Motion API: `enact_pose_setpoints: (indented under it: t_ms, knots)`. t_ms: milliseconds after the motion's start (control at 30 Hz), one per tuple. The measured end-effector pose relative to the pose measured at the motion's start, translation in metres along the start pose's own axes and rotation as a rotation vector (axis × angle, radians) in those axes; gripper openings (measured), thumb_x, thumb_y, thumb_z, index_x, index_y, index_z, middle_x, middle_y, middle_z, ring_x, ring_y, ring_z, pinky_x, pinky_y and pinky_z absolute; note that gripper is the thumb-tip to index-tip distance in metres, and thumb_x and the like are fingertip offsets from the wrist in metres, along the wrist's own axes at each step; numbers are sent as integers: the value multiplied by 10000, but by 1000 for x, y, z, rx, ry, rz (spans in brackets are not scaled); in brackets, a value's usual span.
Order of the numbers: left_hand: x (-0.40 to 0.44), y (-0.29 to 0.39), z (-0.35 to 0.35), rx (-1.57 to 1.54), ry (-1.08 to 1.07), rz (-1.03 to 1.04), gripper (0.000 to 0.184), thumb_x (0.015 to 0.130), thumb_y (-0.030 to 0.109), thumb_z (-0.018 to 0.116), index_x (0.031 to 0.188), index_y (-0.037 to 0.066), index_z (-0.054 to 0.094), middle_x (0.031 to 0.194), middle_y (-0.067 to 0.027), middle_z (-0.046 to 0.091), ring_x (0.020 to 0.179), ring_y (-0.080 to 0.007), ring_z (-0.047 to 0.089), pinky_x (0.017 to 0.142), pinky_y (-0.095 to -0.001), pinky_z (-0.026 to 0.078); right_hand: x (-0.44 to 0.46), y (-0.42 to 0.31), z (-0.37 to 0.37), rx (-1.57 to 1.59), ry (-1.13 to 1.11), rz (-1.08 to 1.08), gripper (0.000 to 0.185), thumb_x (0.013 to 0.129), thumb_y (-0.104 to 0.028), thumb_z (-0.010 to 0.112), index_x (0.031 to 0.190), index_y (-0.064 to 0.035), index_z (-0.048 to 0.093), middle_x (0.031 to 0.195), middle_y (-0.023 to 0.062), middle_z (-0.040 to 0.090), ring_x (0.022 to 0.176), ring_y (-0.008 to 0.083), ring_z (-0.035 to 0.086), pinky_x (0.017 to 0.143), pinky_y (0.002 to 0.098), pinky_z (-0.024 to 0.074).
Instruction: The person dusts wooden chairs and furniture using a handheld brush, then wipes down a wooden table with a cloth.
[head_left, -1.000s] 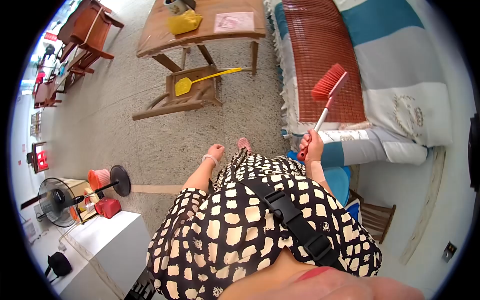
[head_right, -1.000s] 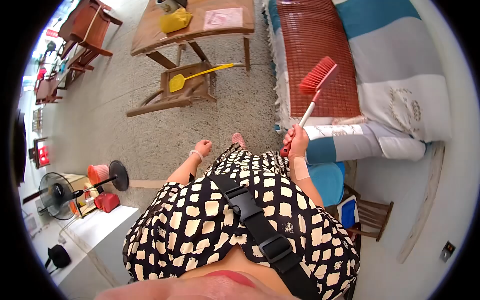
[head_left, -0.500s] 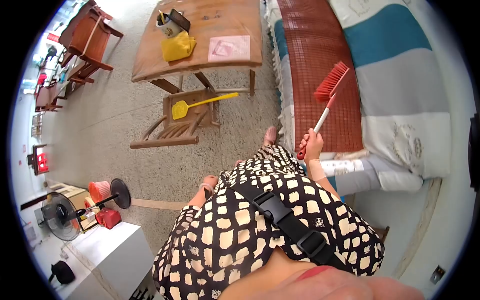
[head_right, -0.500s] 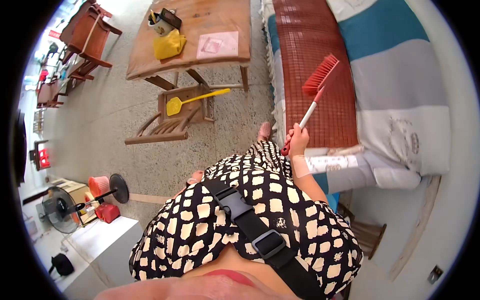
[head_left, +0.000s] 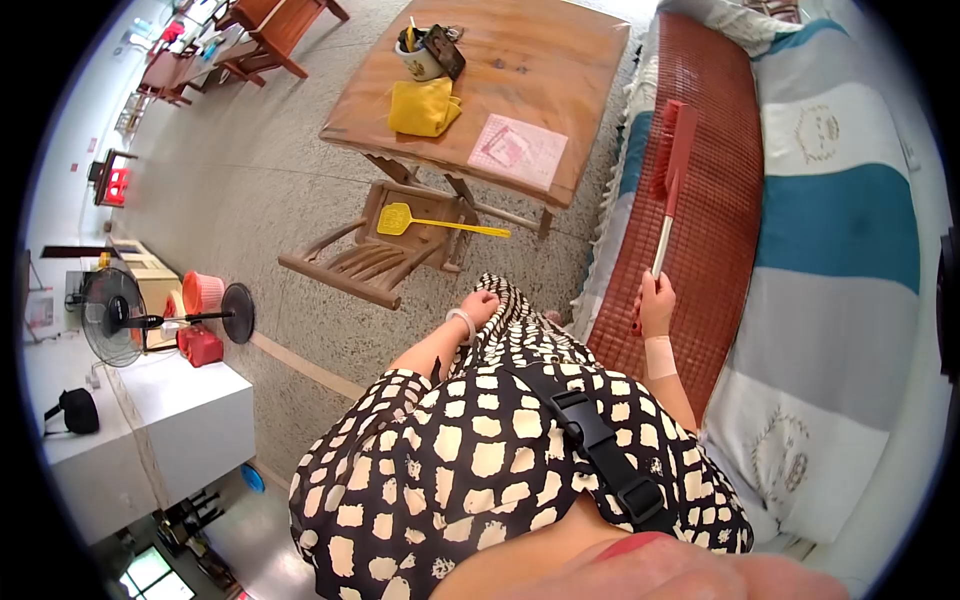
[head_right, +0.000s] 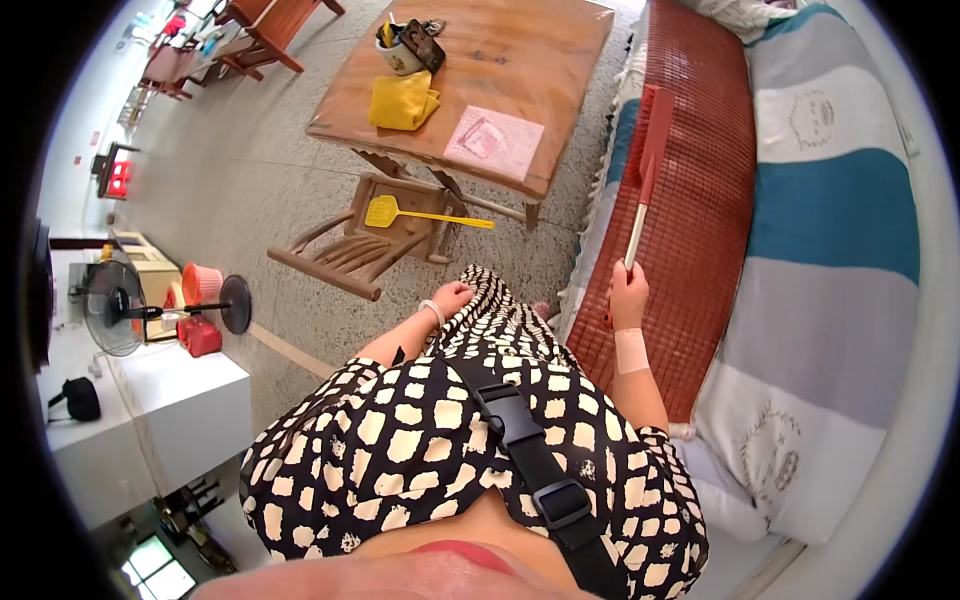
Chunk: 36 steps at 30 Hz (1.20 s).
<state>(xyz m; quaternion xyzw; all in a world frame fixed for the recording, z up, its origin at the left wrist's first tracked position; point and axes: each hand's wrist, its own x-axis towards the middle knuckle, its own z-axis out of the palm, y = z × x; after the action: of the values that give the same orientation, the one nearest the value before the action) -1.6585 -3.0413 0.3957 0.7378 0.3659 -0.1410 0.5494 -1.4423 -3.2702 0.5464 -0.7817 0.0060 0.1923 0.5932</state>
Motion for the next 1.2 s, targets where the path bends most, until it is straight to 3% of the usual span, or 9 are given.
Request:
enact_pose_setpoints:
  t_ms: [33, 333, 433, 500, 700, 867, 1000, 1100, 1200]
  knots:
    - [5, -6, 3, 14, -30, 1, 267, 695, 234, 525, 848, 18, 564, 831, -128, 583, 791, -228, 547, 708, -298, 412, 8, 3, -1, -49, -2, -23, 195, 797, -202, 455, 787, -11, 492, 525, 12, 430, 386, 75, 415, 351, 218, 332]
    - [52, -31, -33, 227, -231, -382, 403, 670, 320, 506, 932, 19, 558, 943, -166, 550, 892, -289, 517, 772, -340, 389, 102, -20, 20, -437, 137, -280, 258, 771, -208, 485, 877, 24, 524, 553, 89, 483, 475, 133, 479, 459, 271, 385]
    - [68, -21, -42, 391, -119, -229, 422, 707, 372, 479, 897, 4, 561, 918, -179, 555, 847, -305, 533, 734, -342, 409, 142, -33, 26, -513, 26, -274, 309, 757, -212, 499, 960, 20, 515, 589, 124, 505, 526, 151, 500, 509, 280, 404]
    - [93, -30, -35, -3, -154, -464, 443, 717, 390, 470, 893, -8, 551, 879, -193, 560, 807, -313, 544, 698, -349, 421, 167, -44, 41, -562, 81, -408, 270, 751, -206, 493, 931, -7, 528, 644, 177, 529, 574, 223, 548, 550, 319, 421]
    - [124, -27, -23, 137, -174, -191, 431, 717, 391, 492, 901, 9, 567, 896, -184, 562, 845, -299, 540, 736, -328, 411, 220, -91, 103, -565, -51, -391, 208, 738, -206, 464, 855, -49, 534, 633, 178, 531, 603, 312, 539, 538, 373, 412]
    - [110, -7, -25, -47, -152, -386, 419, 741, 376, 449, 962, 37, 556, 1016, -156, 523, 976, -288, 474, 831, -322, 357, 284, -103, 151, -577, -153, -575, 162, 737, -185, 467, 804, -51, 528, 642, 168, 525, 600, 313, 533, 531, 368, 409]
    - [111, -40, 3, 61, -230, -351, 356, 746, 311, 429, 911, 29, 568, 946, -163, 548, 868, -290, 526, 727, -351, 400, 332, -121, 186, -622, -284, -635, 137, 734, -172, 472, 773, -51, 526, 639, 158, 521, 587, 310, 528, 517, 357, 407]
    - [90, 30, -4, 645, -324, -48, 297, 744, 249, 429, 837, 7, 575, 852, -157, 574, 766, -265, 557, 633, -347, 415, 385, -117, 213, -601, -354, -635, 150, 726, -183, 481, 788, -63, 546, 628, 139, 523, 570, 286, 530, 526, 345, 412]
    - [115, 15, 65, -374, 17, -684, 267, 731, 204, 453, 821, -17, 572, 777, -164, 578, 700, -244, 556, 608, -344, 411, 427, -136, 241, -693, -405, -701, 168, 720, -194, 486, 799, -63, 554, 630, 136, 526, 572, 270, 532, 538, 344, 414]
